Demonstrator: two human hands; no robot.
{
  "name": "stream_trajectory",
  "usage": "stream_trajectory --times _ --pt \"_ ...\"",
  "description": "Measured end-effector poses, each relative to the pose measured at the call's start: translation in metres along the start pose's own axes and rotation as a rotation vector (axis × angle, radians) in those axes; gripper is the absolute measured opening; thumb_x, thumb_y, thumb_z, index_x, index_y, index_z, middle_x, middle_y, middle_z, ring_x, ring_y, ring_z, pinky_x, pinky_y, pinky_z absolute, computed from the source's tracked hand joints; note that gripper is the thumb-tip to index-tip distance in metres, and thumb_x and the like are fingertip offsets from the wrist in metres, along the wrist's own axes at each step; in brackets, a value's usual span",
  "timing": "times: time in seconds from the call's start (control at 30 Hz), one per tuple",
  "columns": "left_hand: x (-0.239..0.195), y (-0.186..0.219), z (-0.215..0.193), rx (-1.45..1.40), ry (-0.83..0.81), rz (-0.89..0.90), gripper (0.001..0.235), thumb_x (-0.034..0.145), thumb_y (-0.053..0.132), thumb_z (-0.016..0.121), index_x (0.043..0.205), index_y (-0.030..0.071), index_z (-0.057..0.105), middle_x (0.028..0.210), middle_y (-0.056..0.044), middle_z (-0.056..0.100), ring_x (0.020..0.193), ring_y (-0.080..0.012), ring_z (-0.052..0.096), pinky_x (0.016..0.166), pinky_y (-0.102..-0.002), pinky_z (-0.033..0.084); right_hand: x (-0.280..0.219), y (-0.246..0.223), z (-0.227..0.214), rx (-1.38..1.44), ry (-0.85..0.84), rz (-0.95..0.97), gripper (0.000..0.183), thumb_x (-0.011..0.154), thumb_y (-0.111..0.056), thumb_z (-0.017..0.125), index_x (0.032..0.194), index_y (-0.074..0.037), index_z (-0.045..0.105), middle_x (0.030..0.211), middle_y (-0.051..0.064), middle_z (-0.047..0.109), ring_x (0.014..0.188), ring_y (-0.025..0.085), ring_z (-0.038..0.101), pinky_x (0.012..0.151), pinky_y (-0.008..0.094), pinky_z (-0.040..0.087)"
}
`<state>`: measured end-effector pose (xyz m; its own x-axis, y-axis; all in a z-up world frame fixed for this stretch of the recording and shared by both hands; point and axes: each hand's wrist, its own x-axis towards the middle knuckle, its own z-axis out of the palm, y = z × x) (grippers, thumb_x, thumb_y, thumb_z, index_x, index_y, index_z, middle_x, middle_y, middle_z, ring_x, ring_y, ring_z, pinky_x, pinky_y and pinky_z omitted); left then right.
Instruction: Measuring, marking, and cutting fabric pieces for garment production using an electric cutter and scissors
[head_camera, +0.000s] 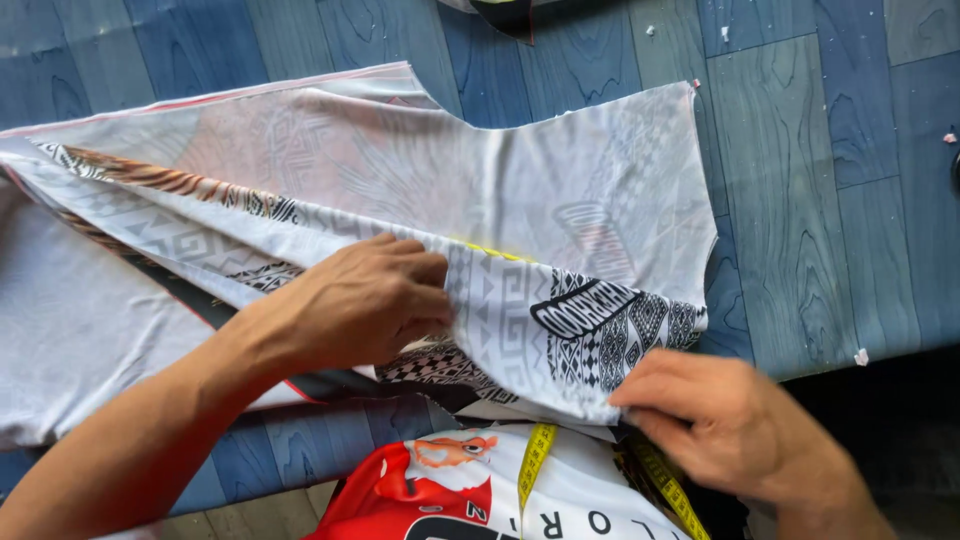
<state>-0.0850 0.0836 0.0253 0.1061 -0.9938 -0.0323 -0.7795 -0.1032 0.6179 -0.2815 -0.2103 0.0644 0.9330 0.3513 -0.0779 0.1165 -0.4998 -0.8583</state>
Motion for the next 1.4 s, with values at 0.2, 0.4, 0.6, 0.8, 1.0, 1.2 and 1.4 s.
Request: stream_trajectory --times 0.2,0.4,0.6,0.8,1.0,1.2,1.4 --pt "0.046 -0.029 -0.02 -0.042 0.077 -0.081 0.012 0.089 0.004 0.066 0.089 0.012 0.075 0.086 -0.007 0.068 0.07 -0.0241 0.066 0.053 -0.037 0.054 0.044 0.027 -0.073 -0.209 0.088 -0.041 0.019 0.082 0.005 0.071 0.099 -0.002 0.074 0.092 0.01 0.075 0.079 0.019 0.071 0.073 0.028 0.06" --pt "0.107 -0.045 -0.001 0.413 0.405 -0.192 0.048 0.09 0.024 0.077 0.134 0.011 0.064 0.12 -0.016 0.059 0.099 -0.0339 0.054 0.081 -0.046 0.049 0.095 0.1 -0.085 -0.509 0.453 -0.1 0.012 0.097 0.005 0.067 0.105 0.003 0.077 0.1 0.015 0.074 0.086 0.027 0.067 0.079 0.038 0.054" --pt "0.152 -0.01 0.058 0.315 0.342 0.191 0.032 0.086 0.026 0.073 0.116 0.016 0.072 0.125 -0.009 0.061 0.112 -0.0319 0.057 0.093 -0.046 0.047 0.106 0.126 -0.081 -0.513 0.461 -0.081 0.012 0.092 -0.001 0.067 0.099 -0.003 0.077 0.092 0.011 0.073 0.079 0.026 0.067 0.071 0.037 0.053" --pt "0.168 -0.006 0.062 0.232 0.319 0.274 0.034 0.087 0.023 0.074 0.118 0.011 0.069 0.134 -0.013 0.059 0.123 -0.0345 0.053 0.108 -0.05 0.04 0.094 0.13 -0.077 -0.537 0.505 -0.107 0.013 0.088 -0.001 0.07 0.099 -0.005 0.075 0.092 0.009 0.072 0.079 0.025 0.068 0.073 0.037 0.053" --pt "0.172 -0.013 0.078 0.221 0.308 0.275 0.035 0.09 0.019 0.07 0.124 0.011 0.068 0.143 -0.014 0.055 0.136 -0.039 0.048 0.115 -0.057 0.035 0.035 0.08 -0.049 -0.583 0.618 -0.166 0.005 0.101 -0.003 0.063 0.106 -0.002 0.061 0.097 0.013 0.059 0.066 0.022 0.057 0.056 0.035 0.05" --pt "0.169 -0.009 0.069 0.176 0.27 0.295 0.035 0.093 0.02 0.064 0.126 0.008 0.067 0.145 -0.019 0.053 0.138 -0.0414 0.046 0.114 -0.06 0.035 -0.039 0.036 0.041 -0.425 0.505 -0.088 0.031 0.093 -0.026 0.07 0.115 -0.004 0.069 0.112 0.013 0.068 0.092 0.026 0.072 0.078 0.034 0.061" --pt "0.169 -0.004 0.068 0.183 0.27 0.296 0.035 0.096 0.017 0.063 0.129 0.008 0.067 0.145 -0.018 0.053 0.139 -0.0397 0.046 0.116 -0.059 0.034 -0.081 0.017 0.089 -0.299 0.657 0.048 0.03 0.091 -0.021 0.072 0.117 -0.007 0.067 0.114 0.011 0.066 0.096 0.024 0.072 0.086 0.034 0.062"
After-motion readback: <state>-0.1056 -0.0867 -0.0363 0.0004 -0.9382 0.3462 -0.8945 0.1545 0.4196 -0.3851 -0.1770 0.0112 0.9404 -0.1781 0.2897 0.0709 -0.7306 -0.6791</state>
